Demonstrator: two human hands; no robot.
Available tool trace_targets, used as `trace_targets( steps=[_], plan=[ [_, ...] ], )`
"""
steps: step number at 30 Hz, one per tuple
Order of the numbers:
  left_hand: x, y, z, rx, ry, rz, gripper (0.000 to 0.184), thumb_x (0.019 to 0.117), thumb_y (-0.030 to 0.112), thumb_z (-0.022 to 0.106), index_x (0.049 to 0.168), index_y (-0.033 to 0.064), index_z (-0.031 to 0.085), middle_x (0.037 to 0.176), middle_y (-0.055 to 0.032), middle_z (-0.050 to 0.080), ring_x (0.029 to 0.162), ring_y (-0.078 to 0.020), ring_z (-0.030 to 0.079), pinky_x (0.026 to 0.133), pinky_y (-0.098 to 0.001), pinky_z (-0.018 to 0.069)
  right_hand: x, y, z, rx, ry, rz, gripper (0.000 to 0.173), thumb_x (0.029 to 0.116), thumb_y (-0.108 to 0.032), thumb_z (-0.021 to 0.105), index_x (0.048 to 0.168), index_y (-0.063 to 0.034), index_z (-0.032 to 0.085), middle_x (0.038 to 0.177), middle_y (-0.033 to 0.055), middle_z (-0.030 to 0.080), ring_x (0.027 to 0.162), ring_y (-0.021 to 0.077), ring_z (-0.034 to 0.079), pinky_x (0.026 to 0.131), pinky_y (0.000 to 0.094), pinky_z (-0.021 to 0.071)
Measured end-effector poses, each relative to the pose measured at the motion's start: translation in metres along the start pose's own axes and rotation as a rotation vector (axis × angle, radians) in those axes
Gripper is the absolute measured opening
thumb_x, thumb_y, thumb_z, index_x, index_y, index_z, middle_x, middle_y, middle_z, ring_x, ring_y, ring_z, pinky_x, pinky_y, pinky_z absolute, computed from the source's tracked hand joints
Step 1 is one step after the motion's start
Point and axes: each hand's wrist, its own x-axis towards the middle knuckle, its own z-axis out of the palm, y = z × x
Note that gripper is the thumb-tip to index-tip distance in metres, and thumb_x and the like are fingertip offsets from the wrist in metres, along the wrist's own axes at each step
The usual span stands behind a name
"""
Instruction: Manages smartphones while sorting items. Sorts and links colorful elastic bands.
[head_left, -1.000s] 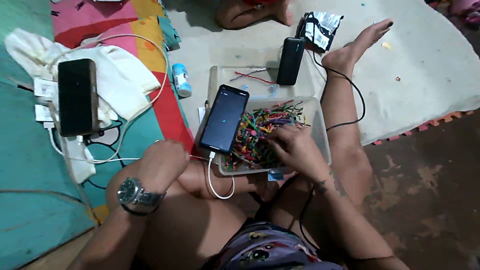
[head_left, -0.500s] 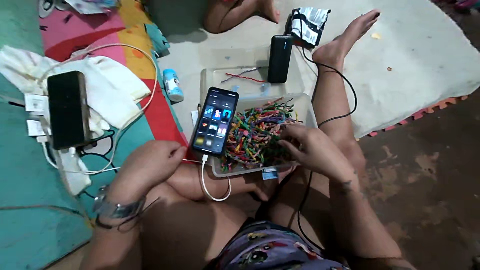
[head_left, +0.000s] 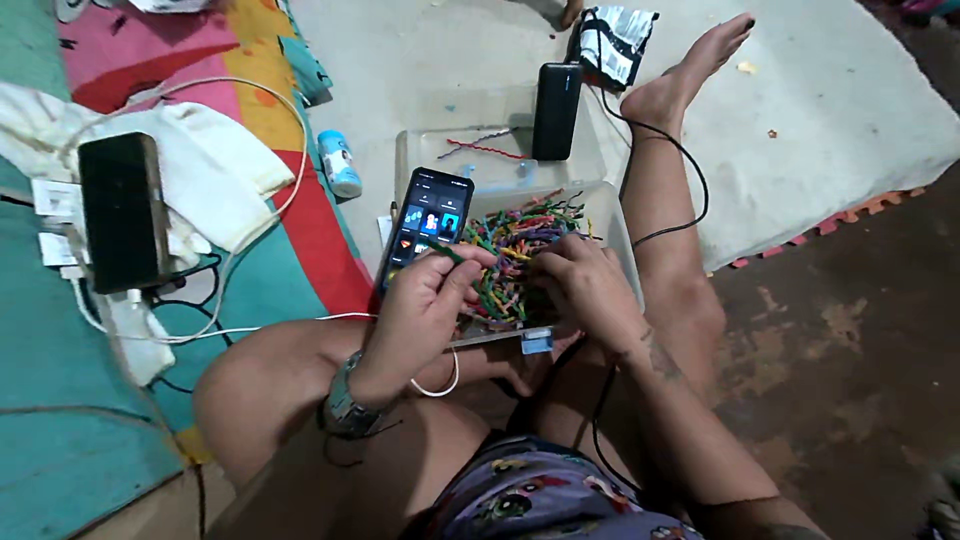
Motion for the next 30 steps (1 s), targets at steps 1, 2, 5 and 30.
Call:
trace_targets(
  steps=[1, 2, 5, 30],
  plan=[
    [0.000, -0.003, 0.000, 0.017, -0.006, -0.024, 0.021, 0.1054, 0.015, 0.053, 0.114, 0.0087, 0.071, 0.108, 0.0026, 0.069, 0.074, 0.0005, 0.064, 0.064, -0.0159, 0.0559, 0.001, 0.005, 0.003, -0.056, 0.006, 0.021, 0.011, 0.0913, -0.011, 0.071, 0.101, -0.0106, 0.077, 0.105, 0.0166, 0.068, 0.100, 0.0392, 0.065, 0.080, 0.0610, 0.0496],
    [0.000, -0.005, 0.001, 0.035, -0.026, -0.048, 0.022, 0.1053, 0.014, 0.052, 0.117, 0.0087, 0.070, 0.110, 0.0009, 0.069, 0.075, -0.0009, 0.065, 0.065, -0.0173, 0.0562, 0.003, 0.008, 0.005, -0.076, 0.020, 0.024, 0.009, 0.0912, -0.011, 0.072, 0.098, -0.0115, 0.078, 0.105, 0.0162, 0.068, 0.100, 0.0392, 0.064, 0.080, 0.0606, 0.0487],
    [0.001, -0.008, 0.013, 0.104, -0.116, -0.099, 0.023, 0.1030, 0.014, 0.056, 0.121, 0.0087, 0.068, 0.106, -0.0023, 0.069, 0.076, -0.0038, 0.065, 0.068, -0.0212, 0.0571, 0.005, 0.009, 0.002, 0.028, 0.137, -0.032, 0.011, 0.0925, -0.016, 0.071, 0.098, -0.0138, 0.080, 0.103, 0.0128, 0.069, 0.095, 0.0345, 0.066, 0.079, 0.0568, 0.0498],
    [0.012, -0.005, 0.030, 0.078, 0.114, 0.125, 0.010, 0.0977, 0.013, 0.067, 0.100, 0.0059, 0.073, 0.092, 0.0017, 0.068, 0.078, 0.0006, 0.063, 0.069, -0.0152, 0.0537, -0.007, 0.008, -0.030, 0.338, 0.048, -0.150, 0.018, 0.0969, -0.023, 0.063, 0.095, -0.0114, 0.077, 0.090, -0.0009, 0.073, 0.090, 0.0134, 0.066, 0.087, 0.0420, 0.0492]
  ],
)
